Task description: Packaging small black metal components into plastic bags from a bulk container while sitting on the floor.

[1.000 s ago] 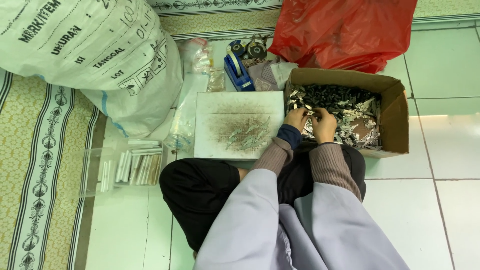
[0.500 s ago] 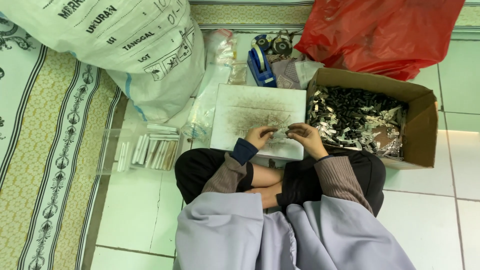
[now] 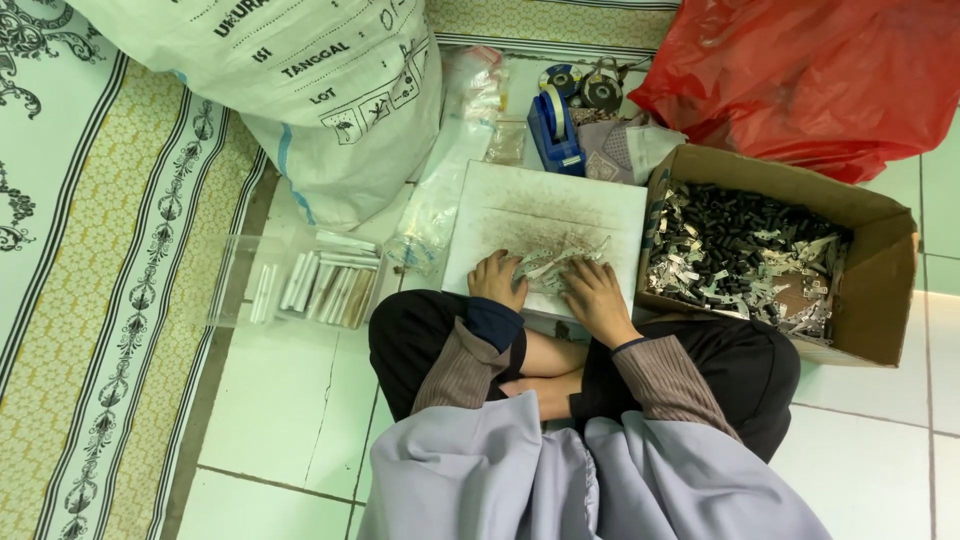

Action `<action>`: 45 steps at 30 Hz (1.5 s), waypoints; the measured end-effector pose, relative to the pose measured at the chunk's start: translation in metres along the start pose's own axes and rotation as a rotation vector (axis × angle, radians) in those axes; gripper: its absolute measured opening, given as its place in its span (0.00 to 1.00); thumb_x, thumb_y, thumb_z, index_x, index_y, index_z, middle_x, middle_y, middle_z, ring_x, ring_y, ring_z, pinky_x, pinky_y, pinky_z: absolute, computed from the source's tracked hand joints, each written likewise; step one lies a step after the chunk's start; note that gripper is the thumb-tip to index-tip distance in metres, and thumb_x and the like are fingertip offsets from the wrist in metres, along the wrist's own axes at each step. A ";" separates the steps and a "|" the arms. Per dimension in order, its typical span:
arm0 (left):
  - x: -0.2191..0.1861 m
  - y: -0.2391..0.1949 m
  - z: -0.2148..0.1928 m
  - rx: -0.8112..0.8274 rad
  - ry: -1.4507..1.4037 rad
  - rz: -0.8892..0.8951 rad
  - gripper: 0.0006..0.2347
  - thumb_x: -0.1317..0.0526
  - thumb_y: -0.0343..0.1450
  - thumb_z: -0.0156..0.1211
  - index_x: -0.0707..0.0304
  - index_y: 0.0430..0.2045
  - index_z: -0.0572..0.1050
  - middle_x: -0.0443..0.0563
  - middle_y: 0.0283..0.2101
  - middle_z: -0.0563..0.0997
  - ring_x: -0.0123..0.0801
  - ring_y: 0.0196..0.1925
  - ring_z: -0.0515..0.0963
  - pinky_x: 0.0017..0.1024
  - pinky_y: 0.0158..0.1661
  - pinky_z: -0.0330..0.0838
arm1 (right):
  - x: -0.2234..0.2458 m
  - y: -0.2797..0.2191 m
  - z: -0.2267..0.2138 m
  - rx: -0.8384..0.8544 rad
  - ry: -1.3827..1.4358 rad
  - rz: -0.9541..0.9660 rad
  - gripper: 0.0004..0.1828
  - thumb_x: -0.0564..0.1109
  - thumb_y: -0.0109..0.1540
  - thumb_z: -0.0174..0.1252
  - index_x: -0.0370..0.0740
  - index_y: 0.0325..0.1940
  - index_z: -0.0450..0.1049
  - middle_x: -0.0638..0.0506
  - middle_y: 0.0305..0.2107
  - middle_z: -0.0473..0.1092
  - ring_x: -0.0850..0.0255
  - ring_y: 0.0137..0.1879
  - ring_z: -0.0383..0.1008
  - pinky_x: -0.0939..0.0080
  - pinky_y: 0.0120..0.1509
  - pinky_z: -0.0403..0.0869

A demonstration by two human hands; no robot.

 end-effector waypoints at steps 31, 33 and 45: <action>0.163 0.079 0.004 -0.213 0.072 -0.628 0.19 0.43 0.62 0.61 0.38 0.45 0.73 0.44 0.47 0.80 0.41 0.46 0.84 0.44 0.40 0.77 | -0.012 0.030 0.007 -0.148 0.176 0.259 0.29 0.51 0.72 0.49 0.35 0.74 0.60 0.30 0.70 0.56 0.36 0.76 0.53 0.41 0.77 0.59; 0.152 0.107 -0.023 -0.192 0.059 -0.635 0.17 0.44 0.62 0.61 0.40 0.44 0.74 0.45 0.46 0.80 0.42 0.45 0.84 0.44 0.39 0.78 | -0.014 0.031 0.011 -0.186 0.169 0.280 0.28 0.50 0.71 0.51 0.36 0.73 0.61 0.32 0.70 0.57 0.38 0.76 0.54 0.42 0.78 0.58; 0.149 0.124 -0.063 -0.004 0.014 -0.616 0.11 0.52 0.63 0.60 0.52 0.35 0.77 0.51 0.36 0.81 0.43 0.38 0.85 0.40 0.33 0.80 | -0.015 0.028 0.014 -0.231 0.144 0.255 0.30 0.52 0.69 0.55 0.35 0.73 0.63 0.32 0.67 0.61 0.38 0.75 0.57 0.44 0.76 0.61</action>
Point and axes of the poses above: each hand's wrist, its own y-axis towards the middle knuckle, its own z-axis out of the palm, x = y × z, the point moved 3 cm from there along y, towards the middle knuckle
